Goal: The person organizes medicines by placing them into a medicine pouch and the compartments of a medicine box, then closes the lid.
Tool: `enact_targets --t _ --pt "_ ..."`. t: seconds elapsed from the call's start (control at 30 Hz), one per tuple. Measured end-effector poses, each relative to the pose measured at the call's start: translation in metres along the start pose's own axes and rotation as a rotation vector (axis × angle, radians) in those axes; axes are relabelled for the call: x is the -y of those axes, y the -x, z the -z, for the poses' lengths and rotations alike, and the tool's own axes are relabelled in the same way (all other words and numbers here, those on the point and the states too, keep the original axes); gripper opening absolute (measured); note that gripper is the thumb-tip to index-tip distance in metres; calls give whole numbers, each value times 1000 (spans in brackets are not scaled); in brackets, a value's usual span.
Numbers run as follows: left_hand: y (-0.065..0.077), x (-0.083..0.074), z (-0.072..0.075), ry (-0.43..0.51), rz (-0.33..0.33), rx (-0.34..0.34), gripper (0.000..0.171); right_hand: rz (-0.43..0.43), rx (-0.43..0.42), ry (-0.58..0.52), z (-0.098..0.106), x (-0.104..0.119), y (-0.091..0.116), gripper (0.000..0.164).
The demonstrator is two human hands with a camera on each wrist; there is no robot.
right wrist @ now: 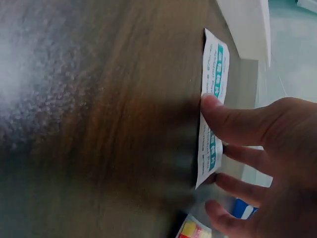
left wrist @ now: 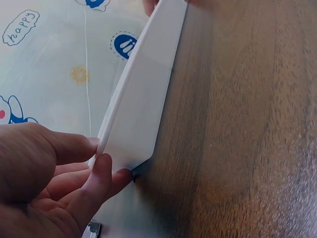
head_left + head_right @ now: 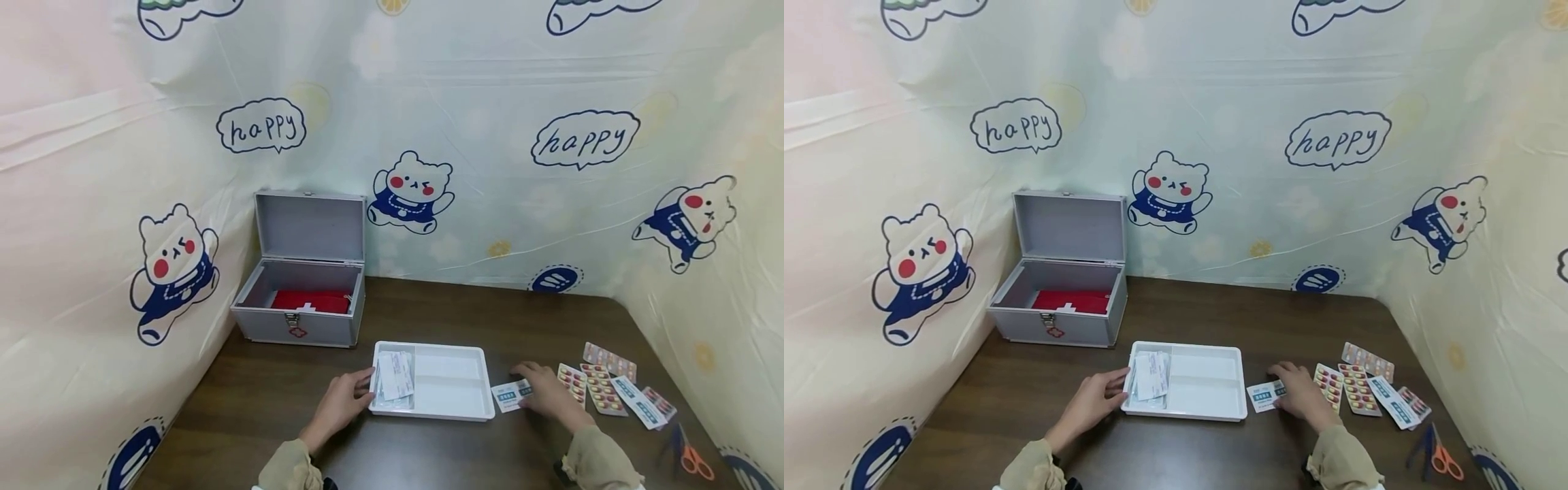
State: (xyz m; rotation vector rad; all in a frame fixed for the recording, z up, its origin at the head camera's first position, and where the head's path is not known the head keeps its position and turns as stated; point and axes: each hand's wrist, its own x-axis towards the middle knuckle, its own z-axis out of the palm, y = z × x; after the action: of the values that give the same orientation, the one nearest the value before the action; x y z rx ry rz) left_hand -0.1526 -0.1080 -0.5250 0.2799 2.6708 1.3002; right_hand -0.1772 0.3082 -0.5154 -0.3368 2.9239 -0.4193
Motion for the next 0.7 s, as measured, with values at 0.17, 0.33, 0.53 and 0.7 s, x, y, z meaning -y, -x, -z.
enact_targets --t 0.17,0.33,0.53,0.7 --pt "1 -1 0 4 -12 1 52 4 -18 32 -2 -1 -3 49" --pt "2 1 -1 -1 -19 1 52 -17 23 38 0 -3 -7 41" --pt "2 0 0 3 -18 4 52 38 16 -36 -2 -9 -4 36" --pt "1 -2 1 -3 -1 17 53 37 -4 -125 3 -11 5 30"
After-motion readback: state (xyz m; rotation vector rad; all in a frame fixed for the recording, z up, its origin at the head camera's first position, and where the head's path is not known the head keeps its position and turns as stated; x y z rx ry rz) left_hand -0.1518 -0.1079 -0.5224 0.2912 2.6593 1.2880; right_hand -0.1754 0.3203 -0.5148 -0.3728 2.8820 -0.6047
